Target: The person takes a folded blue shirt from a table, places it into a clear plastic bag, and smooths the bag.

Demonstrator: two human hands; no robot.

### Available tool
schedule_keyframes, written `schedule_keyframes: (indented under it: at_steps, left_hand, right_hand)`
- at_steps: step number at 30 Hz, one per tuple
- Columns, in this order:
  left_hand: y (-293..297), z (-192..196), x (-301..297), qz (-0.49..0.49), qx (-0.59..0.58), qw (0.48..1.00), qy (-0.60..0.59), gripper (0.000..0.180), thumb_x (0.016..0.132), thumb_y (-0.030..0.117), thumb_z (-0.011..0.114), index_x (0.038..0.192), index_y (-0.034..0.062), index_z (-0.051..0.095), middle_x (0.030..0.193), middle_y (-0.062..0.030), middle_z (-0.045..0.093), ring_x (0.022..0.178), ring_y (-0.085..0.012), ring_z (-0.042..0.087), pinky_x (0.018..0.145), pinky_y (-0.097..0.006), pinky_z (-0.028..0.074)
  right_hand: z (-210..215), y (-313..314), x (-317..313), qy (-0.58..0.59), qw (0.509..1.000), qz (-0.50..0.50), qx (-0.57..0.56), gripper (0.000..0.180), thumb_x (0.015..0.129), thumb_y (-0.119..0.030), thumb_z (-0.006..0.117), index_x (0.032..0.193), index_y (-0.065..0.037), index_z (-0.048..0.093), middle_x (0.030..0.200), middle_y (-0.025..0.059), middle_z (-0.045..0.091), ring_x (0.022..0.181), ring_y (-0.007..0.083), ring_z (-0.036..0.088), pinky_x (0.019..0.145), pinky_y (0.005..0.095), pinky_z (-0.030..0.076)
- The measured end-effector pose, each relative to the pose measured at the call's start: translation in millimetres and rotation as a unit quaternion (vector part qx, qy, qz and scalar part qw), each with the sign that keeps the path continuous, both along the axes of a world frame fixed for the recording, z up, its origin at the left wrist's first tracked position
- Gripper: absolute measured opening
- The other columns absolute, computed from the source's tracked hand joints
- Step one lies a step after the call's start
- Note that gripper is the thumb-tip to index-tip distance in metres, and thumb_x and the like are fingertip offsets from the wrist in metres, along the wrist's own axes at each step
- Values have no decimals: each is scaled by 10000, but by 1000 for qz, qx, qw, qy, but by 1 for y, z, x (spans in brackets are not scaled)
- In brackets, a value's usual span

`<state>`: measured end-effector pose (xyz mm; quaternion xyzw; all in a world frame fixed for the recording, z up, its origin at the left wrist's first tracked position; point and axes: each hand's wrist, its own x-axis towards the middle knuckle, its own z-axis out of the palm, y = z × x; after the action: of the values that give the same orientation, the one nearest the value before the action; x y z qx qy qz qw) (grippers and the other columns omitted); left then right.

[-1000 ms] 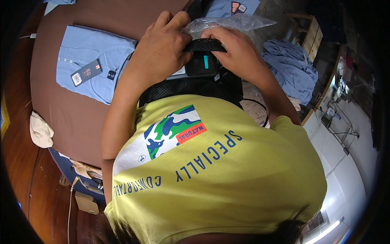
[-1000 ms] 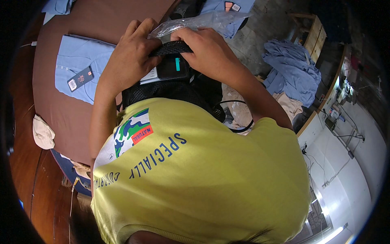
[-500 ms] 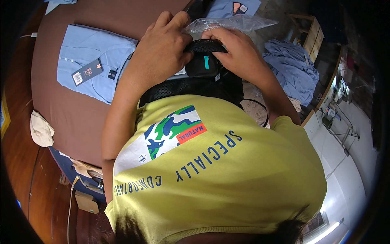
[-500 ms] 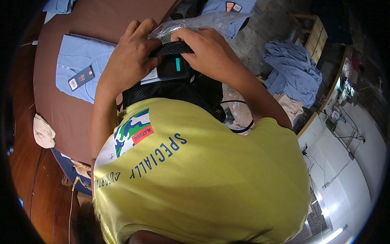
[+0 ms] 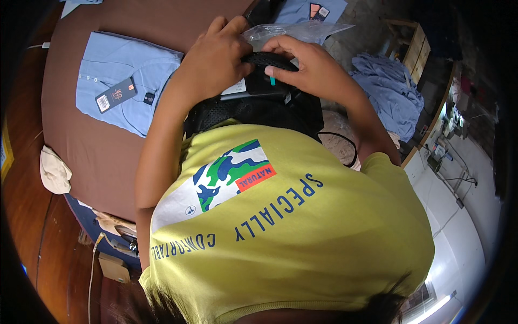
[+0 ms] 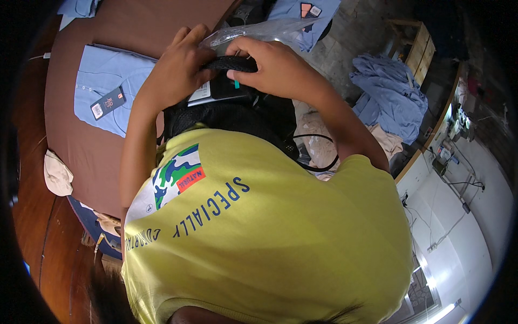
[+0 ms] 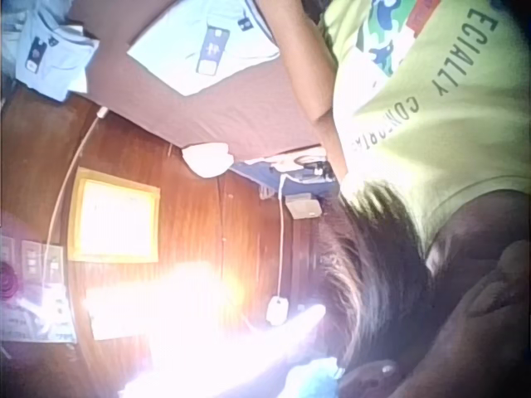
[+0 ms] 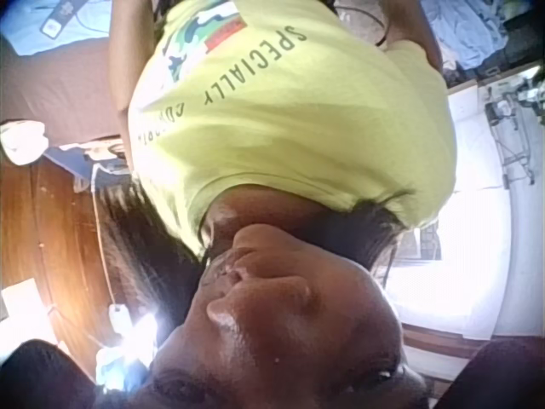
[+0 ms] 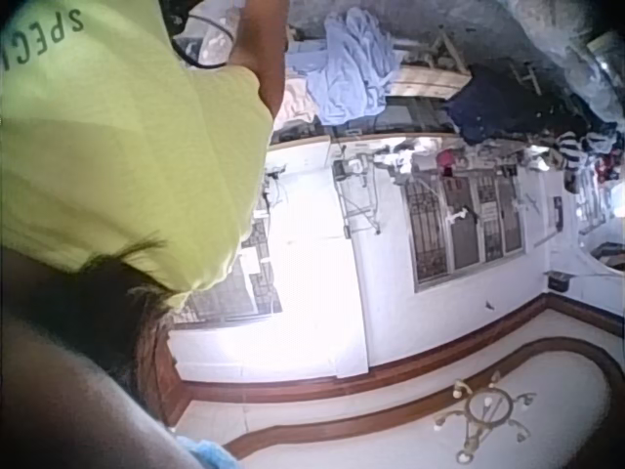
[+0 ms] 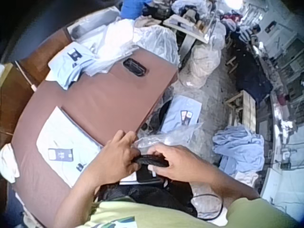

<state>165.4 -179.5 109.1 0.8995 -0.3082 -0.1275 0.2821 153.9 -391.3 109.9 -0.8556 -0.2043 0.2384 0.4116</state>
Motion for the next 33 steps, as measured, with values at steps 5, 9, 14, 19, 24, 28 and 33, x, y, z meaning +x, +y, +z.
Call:
schedule_keyframes:
  at_steps: [5, 9, 14, 19, 24, 28, 33]
  left_hand:
    - [3, -15, 7, -8, -19, 999, 34, 276, 712, 128, 651, 947, -16, 675, 1143, -156, 474, 1065, -315, 440, 918, -399, 411]
    - [4, -13, 9, -1, -13, 998, 65, 286, 704, 122, 634, 949, -22, 672, 1147, -161, 472, 1069, -320, 439, 926, -400, 408]
    - [1, -16, 7, 28, -12, 999, 42, 306, 692, 148, 605, 942, -14, 678, 1130, -153, 493, 1046, -318, 452, 911, -395, 416]
    - [-4, -25, 6, 70, -23, 997, 4, 288, 692, 248, 588, 813, 20, 714, 1051, -125, 573, 987, -319, 507, 853, -406, 458]
    - [-7, -25, 7, 84, -16, 996, 35, 289, 696, 263, 581, 785, 24, 717, 1041, -119, 582, 987, -318, 512, 852, -412, 459]
    - [-7, -23, 6, 91, -15, 995, 31, 299, 692, 271, 580, 783, 22, 717, 1037, -118, 586, 993, -314, 514, 850, -412, 460]
    - [-7, -22, 6, 93, -9, 995, 25, 314, 682, 283, 580, 778, 18, 717, 1051, -110, 587, 1011, -304, 513, 844, -406, 465]
  right_hand:
    - [11, -3, 2, 124, 991, 51, -17, 644, 713, -145, 739, 1276, -85, 432, 1167, 151, 563, 1095, 278, 561, 928, 341, 427]
    - [14, 7, -16, 23, 996, 35, -82, 759, 675, -133, 755, 1326, -106, 367, 1261, 150, 501, 1139, 314, 524, 952, 359, 422]
    - [13, 14, -22, -11, 994, 4, -107, 787, 640, -124, 769, 1317, -105, 368, 1259, 170, 499, 1133, 347, 521, 944, 387, 433]
    - [11, 18, -17, -17, 990, 16, -140, 793, 619, -145, 782, 1301, -97, 380, 1183, 189, 546, 1068, 355, 561, 907, 402, 452]
    - [13, 16, -12, 42, 992, -4, -119, 781, 600, -185, 792, 1270, -72, 407, 1139, 203, 568, 1050, 346, 576, 895, 397, 453]
    - [6, 14, -12, 25, 993, -2, -114, 767, 598, -202, 791, 1255, -54, 424, 1129, 200, 573, 1054, 333, 576, 899, 385, 449]
    - [4, 12, -12, 36, 994, -4, -101, 767, 593, -210, 794, 1246, -35, 432, 1148, 199, 559, 1079, 336, 556, 913, 386, 439]
